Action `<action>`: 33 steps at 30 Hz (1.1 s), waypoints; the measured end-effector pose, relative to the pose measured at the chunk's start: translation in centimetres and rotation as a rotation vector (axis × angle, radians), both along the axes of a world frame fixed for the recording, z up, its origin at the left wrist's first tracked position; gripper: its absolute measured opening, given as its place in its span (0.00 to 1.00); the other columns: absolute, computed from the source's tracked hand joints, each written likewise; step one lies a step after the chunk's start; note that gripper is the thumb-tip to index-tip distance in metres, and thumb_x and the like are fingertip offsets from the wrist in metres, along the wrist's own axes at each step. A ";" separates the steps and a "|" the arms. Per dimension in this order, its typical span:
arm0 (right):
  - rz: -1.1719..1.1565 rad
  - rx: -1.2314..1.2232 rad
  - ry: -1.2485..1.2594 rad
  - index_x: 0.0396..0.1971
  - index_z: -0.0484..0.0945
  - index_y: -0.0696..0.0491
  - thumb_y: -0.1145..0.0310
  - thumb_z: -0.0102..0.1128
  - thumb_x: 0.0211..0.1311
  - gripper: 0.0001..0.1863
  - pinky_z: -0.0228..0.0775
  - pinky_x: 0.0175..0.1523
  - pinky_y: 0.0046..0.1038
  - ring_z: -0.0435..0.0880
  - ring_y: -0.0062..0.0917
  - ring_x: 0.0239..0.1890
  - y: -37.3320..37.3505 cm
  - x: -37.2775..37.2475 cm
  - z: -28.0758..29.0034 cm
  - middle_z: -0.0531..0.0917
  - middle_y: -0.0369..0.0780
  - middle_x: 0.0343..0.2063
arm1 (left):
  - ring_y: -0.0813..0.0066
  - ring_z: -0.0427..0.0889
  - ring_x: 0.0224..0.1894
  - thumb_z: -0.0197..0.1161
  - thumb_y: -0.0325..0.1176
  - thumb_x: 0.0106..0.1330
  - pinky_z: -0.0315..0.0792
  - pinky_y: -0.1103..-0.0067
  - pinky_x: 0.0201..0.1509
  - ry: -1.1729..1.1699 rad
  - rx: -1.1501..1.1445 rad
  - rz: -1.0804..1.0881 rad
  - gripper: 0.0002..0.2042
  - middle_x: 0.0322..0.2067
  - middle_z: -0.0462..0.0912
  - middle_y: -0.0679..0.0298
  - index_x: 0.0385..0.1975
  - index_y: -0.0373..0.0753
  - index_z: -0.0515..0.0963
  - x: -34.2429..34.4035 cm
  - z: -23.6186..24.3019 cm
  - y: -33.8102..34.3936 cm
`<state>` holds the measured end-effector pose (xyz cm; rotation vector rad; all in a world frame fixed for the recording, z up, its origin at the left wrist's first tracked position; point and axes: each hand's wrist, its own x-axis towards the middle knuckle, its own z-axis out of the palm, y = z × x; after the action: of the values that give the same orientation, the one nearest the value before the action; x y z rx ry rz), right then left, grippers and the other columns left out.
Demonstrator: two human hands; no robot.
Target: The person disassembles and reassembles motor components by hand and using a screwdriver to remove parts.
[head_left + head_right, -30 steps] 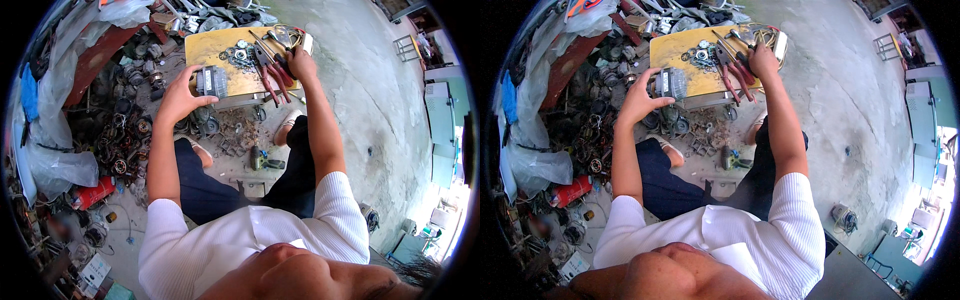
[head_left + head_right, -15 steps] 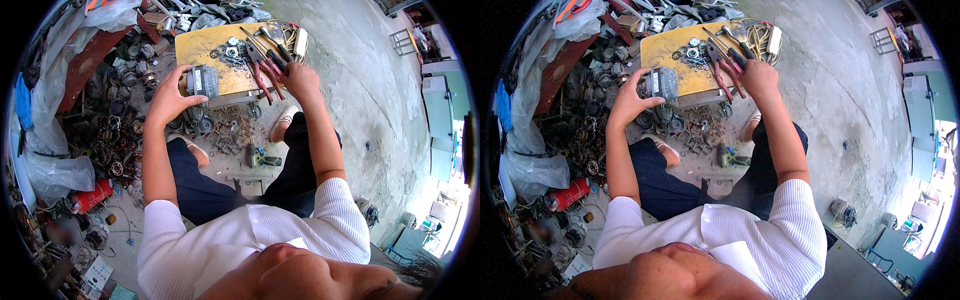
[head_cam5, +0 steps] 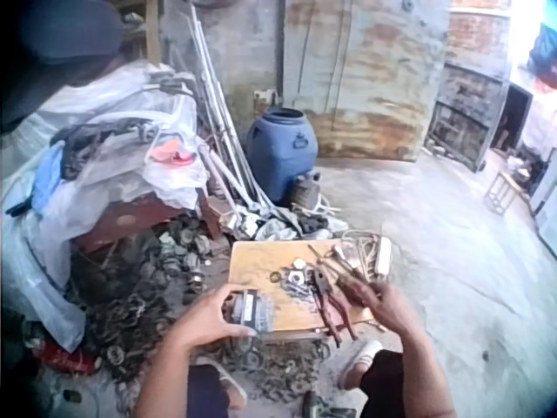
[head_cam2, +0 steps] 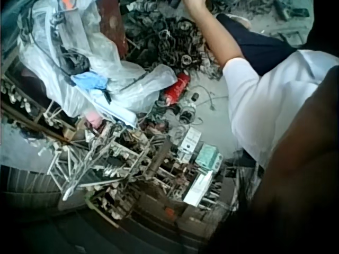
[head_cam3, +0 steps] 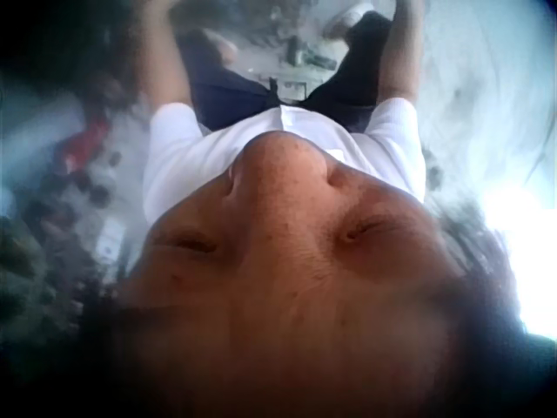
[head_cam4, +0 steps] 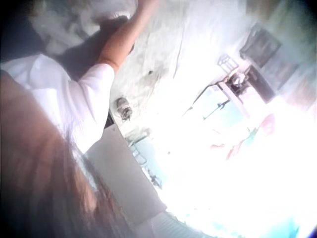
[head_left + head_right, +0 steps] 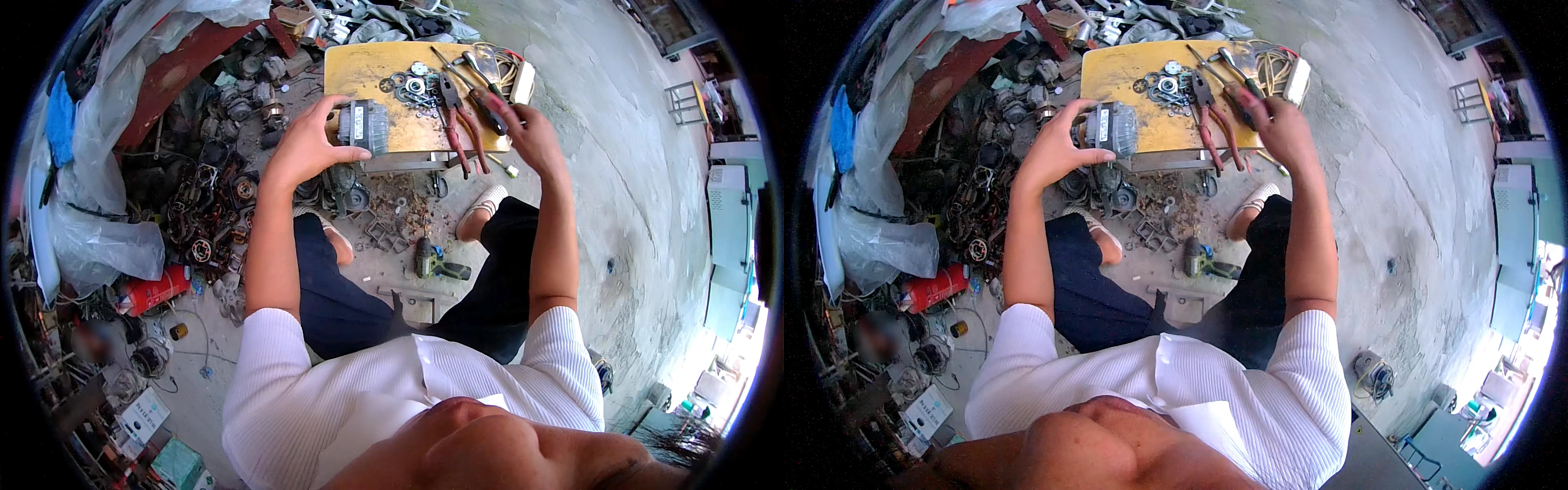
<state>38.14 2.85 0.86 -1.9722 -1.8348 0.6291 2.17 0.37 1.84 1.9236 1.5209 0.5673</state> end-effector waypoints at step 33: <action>-0.086 -0.380 1.065 0.44 0.77 0.54 0.56 0.47 0.74 0.17 0.65 0.31 0.12 0.71 0.11 0.27 1.1 -2.1 -1.9 0.76 0.29 0.28 | 0.54 0.72 0.61 0.80 0.47 0.39 0.66 0.66 0.63 0.025 -0.022 0.035 0.43 0.57 0.75 0.53 0.59 0.42 0.68 -0.1 -0.4 0.1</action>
<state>36.01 3.99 -1.09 -1.3814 -0.9927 1.6726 2.06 0.44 1.47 1.8971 1.5733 0.5408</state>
